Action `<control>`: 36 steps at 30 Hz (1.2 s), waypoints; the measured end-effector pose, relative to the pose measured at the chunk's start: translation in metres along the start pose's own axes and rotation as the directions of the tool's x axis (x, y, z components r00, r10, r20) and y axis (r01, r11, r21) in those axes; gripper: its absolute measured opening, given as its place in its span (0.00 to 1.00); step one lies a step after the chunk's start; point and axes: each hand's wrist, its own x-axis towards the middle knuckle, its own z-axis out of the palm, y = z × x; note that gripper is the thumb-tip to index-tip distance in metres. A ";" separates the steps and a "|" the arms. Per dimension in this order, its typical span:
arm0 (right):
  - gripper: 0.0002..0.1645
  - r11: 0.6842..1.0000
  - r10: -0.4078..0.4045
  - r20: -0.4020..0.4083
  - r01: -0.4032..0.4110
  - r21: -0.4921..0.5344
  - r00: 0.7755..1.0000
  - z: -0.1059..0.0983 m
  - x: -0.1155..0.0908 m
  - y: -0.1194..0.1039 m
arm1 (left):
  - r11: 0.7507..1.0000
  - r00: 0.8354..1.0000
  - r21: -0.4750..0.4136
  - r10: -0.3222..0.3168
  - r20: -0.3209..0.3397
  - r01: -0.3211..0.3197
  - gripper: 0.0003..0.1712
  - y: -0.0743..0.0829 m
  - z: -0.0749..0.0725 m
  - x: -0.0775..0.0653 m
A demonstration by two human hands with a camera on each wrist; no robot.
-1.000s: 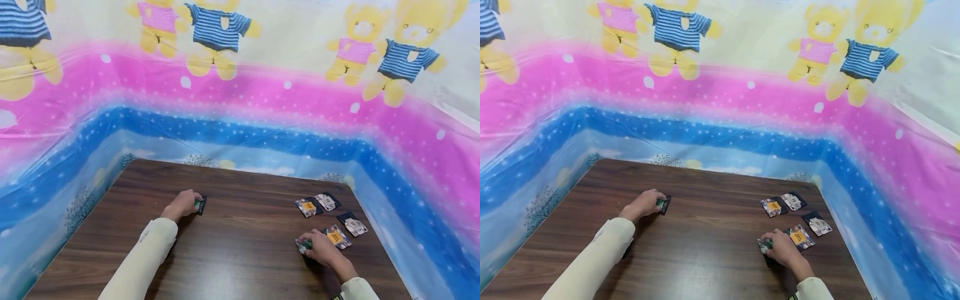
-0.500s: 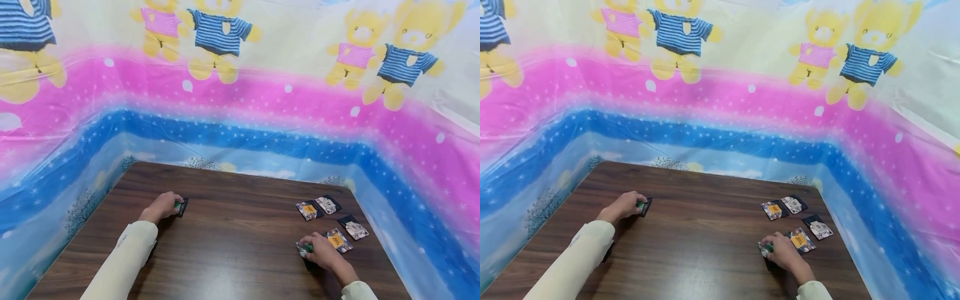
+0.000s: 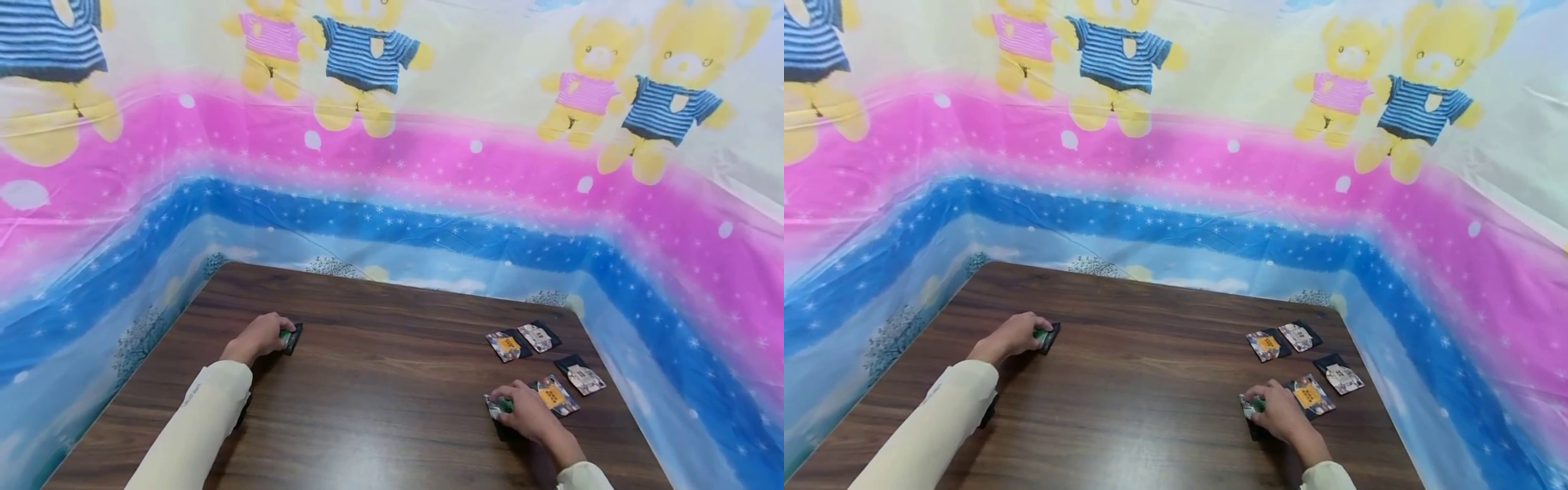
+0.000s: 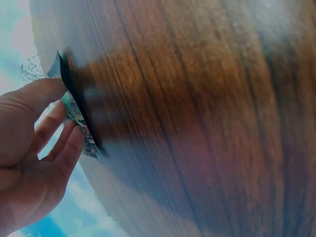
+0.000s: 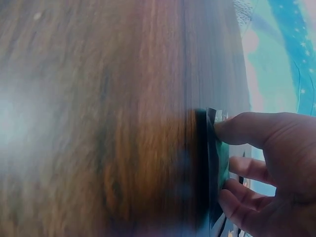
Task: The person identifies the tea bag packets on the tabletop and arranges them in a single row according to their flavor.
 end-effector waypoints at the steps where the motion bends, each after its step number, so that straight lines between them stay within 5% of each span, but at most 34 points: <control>1: 0.17 1.000 0.007 0.002 -0.007 0.000 1.000 0.000 0.002 -0.001 | 1.000 1.000 0.000 -0.001 0.000 0.001 0.20 0.000 0.000 0.000; 25: 0.16 0.999 0.010 -0.098 -0.006 0.039 0.995 0.014 0.055 -0.076 | 1.000 1.000 0.014 -0.003 0.000 0.003 0.19 -0.006 0.003 0.000; 36: 0.15 0.993 -0.070 -0.146 0.082 0.084 0.987 0.025 0.073 -0.115 | 1.000 1.000 -0.023 -0.004 0.012 0.005 0.20 -0.003 -0.001 0.002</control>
